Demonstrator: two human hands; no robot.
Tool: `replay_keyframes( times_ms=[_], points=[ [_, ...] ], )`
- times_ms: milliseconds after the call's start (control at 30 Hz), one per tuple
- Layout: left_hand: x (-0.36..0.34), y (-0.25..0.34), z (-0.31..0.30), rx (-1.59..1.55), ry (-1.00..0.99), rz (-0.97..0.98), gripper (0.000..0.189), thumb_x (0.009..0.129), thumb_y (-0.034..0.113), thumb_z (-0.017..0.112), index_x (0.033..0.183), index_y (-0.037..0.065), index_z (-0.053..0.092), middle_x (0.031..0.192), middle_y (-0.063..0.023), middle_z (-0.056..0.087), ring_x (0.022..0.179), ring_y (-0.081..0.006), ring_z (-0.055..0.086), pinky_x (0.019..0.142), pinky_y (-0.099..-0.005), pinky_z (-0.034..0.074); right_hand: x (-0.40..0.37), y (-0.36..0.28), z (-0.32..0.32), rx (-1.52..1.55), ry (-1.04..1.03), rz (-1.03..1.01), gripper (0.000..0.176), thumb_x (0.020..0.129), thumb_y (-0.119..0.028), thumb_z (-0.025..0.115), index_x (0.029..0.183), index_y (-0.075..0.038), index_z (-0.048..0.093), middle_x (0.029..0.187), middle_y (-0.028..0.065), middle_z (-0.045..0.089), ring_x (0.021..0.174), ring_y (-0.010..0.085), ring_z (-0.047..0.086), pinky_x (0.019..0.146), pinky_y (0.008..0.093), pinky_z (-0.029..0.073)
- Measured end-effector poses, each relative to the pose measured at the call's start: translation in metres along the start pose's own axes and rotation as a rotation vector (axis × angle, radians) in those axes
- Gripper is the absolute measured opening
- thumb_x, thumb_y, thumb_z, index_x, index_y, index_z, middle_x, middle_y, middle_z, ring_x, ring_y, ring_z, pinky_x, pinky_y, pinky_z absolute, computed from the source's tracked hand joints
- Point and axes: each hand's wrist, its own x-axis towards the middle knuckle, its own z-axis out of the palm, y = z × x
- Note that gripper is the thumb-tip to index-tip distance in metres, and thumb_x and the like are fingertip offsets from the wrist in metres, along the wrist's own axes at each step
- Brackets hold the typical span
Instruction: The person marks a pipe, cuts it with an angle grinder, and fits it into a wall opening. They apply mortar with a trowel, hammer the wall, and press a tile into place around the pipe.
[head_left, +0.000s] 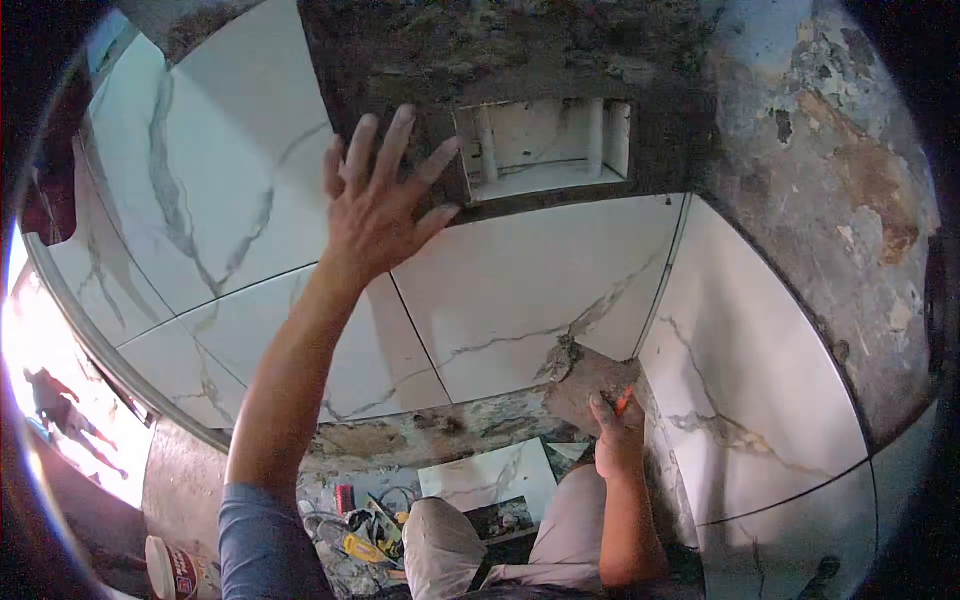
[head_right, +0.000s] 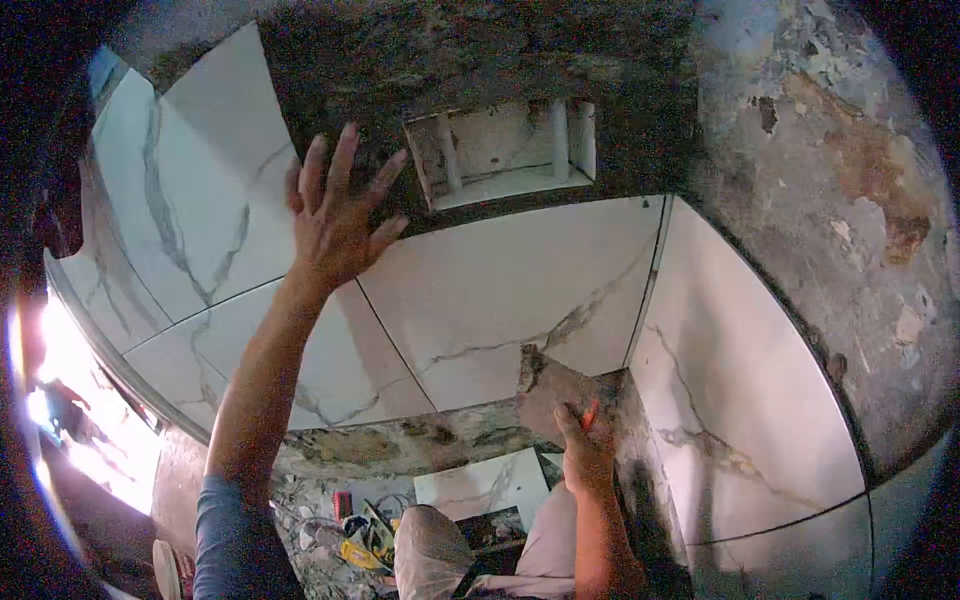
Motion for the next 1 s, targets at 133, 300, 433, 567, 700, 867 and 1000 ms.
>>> replay_keyframes(
  times_ms=[133, 300, 433, 567, 700, 867, 1000],
  points=[
    [0.019, 0.011, 0.007, 0.061, 0.03, -0.046, 0.059, 0.077, 0.059, 0.06, 0.13, 0.033, 0.051, 0.147, -0.0068, 0.029, 0.131, -0.0326, 0.026, 0.107, -0.053, 0.012, 0.007, 0.001, -0.007, -0.048, -0.049, -0.044, 0.033, 0.082, -0.033, 0.068, 0.093, -0.002, 0.059, 0.081, 0.0012, 0.057, 0.076, 0.0135, 0.05, 0.07, 0.0301, 0.04],
    [0.026, 0.013, 0.008, 0.121, -0.026, -0.08, 0.06, 0.082, 0.063, 0.05, 0.132, 0.03, 0.049, 0.148, -0.0106, 0.027, 0.133, -0.0353, 0.023, 0.107, -0.0546, 0.012, 0.015, 0.017, -0.019, -0.01, -0.033, -0.064, 0.028, 0.082, -0.03, 0.068, 0.085, -0.004, 0.059, 0.078, -0.0014, 0.057, 0.073, 0.0107, 0.049, 0.067, 0.0282, 0.04],
    [0.029, 0.015, 0.012, 0.109, -0.015, -0.087, 0.062, 0.082, 0.064, 0.051, 0.133, 0.028, 0.049, 0.148, -0.0107, 0.027, 0.133, -0.0352, 0.021, 0.107, -0.0553, 0.009, 0.011, -0.001, -0.014, 0.01, -0.046, -0.03, 0.029, 0.084, -0.033, 0.065, 0.08, -0.005, 0.058, 0.072, -0.0038, 0.053, 0.068, 0.0085, 0.046, 0.064, 0.0261, 0.038],
    [0.03, 0.03, 0.017, 0.119, -0.04, -0.105, 0.066, 0.082, 0.062, 0.052, 0.134, 0.021, 0.048, 0.149, -0.0115, 0.024, 0.135, -0.036, 0.017, 0.107, -0.0567, 0.007, 0.016, 0.011, -0.024, 0.103, -0.086, 0.017, 0.021, 0.085, -0.018, 0.066, 0.1, -0.006, 0.059, 0.087, -0.0038, 0.057, 0.082, 0.008, 0.051, 0.079, 0.0259, 0.04],
    [0.039, 0.055, 0.024, 0.125, -0.038, -0.094, 0.069, 0.081, 0.059, 0.056, 0.135, 0.016, 0.045, 0.15, -0.0113, 0.021, 0.136, -0.0357, 0.016, 0.105, -0.0595, 0.008, 0.019, 0.019, -0.028, 0.058, -0.096, -0.011, 0.019, 0.085, -0.018, 0.066, 0.097, -0.005, 0.059, 0.087, -0.0034, 0.058, 0.08, 0.0079, 0.051, 0.077, 0.0257, 0.04],
    [0.067, 0.091, 0.038, 0.032, -0.008, -0.084, 0.069, 0.08, 0.056, 0.059, 0.136, 0.017, 0.044, 0.15, -0.0123, 0.021, 0.135, -0.0379, 0.018, 0.103, -0.0627, 0.012, 0.014, 0.006, -0.022, 0.038, 0.03, -0.081, 0.03, 0.084, -0.032, 0.066, 0.083, -0.002, 0.059, 0.069, -0.0015, 0.054, 0.064, 0.0105, 0.047, 0.06, 0.0302, 0.039],
    [0.097, 0.12, 0.049, -0.073, 0.051, -0.037, 0.066, 0.081, 0.055, 0.058, 0.135, 0.018, 0.046, 0.15, -0.0122, 0.022, 0.135, -0.0394, 0.019, 0.103, -0.0641, 0.015, 0.017, 0.009, -0.031, 0.004, 0.01, -0.081, 0.031, 0.084, -0.031, 0.065, 0.076, -0.003, 0.056, 0.066, -0.0005, 0.052, 0.062, 0.0107, 0.046, 0.059, 0.0308, 0.04]
  ],
)
